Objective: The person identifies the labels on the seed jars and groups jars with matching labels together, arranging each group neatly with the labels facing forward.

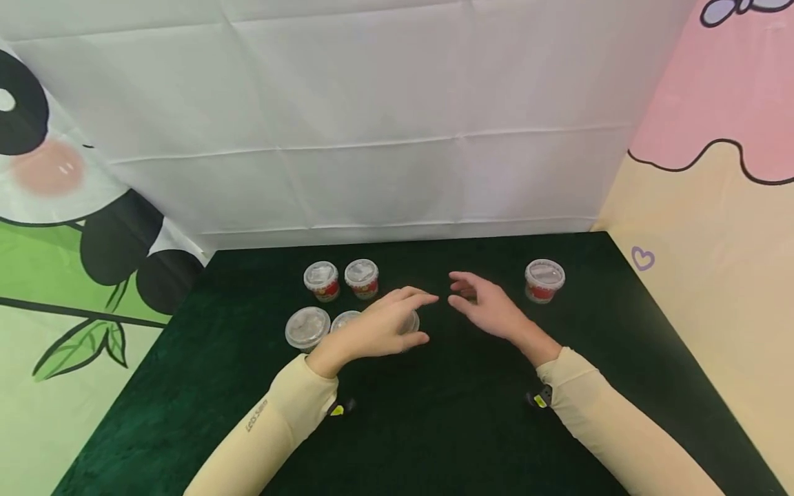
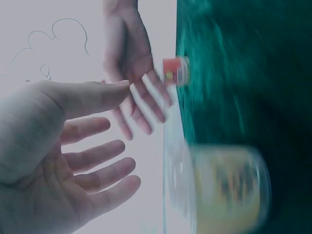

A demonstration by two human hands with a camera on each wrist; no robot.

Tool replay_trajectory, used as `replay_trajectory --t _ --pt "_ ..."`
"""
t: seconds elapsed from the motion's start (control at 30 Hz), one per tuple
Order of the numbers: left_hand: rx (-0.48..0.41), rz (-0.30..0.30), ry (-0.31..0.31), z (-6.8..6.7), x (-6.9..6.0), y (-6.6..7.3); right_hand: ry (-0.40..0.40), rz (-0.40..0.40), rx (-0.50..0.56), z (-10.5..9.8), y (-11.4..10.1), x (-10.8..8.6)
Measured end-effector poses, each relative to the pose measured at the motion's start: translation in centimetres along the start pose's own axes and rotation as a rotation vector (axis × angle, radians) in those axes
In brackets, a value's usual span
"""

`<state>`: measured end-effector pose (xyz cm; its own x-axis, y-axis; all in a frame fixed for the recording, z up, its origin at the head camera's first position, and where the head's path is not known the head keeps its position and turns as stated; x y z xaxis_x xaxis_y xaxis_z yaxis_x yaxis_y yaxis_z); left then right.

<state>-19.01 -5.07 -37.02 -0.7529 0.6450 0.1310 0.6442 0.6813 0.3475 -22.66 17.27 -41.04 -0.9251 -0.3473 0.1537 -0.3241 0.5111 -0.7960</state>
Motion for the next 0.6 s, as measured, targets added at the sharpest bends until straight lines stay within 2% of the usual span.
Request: replay_trajectory --t 0.17,0.33,0.43,0.6 --pt "-0.075 0.046 -0.009 2.1 3.5 2.0 0.202 -0.066 -0.12 -4.0 2.0 -0.5" --pt "-0.216 0.017 -0.045 5.1 6.7 3.3 0.358 -0.041 -0.172 -7.6 4.5 -2.0" --pt "-0.328 -0.04 -0.076 7.1 8.6 3.9 0.378 0.008 -0.164 -9.3 6.1 -2.9" --pt "-0.563 -0.18 -0.093 9.9 11.8 4.7 0.276 0.165 -0.028 -10.7 8.7 -4.1"
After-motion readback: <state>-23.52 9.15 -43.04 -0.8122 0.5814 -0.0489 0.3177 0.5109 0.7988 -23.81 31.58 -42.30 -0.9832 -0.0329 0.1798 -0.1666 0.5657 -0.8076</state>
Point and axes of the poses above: each hand's wrist, its own x-axis towards the middle knuckle, its own z-axis out of the palm, y = z × x, the point moved 2 cm from there along x, towards the middle knuckle, and after that the axes turned 7 degrees about y, right-handed, at the moved point
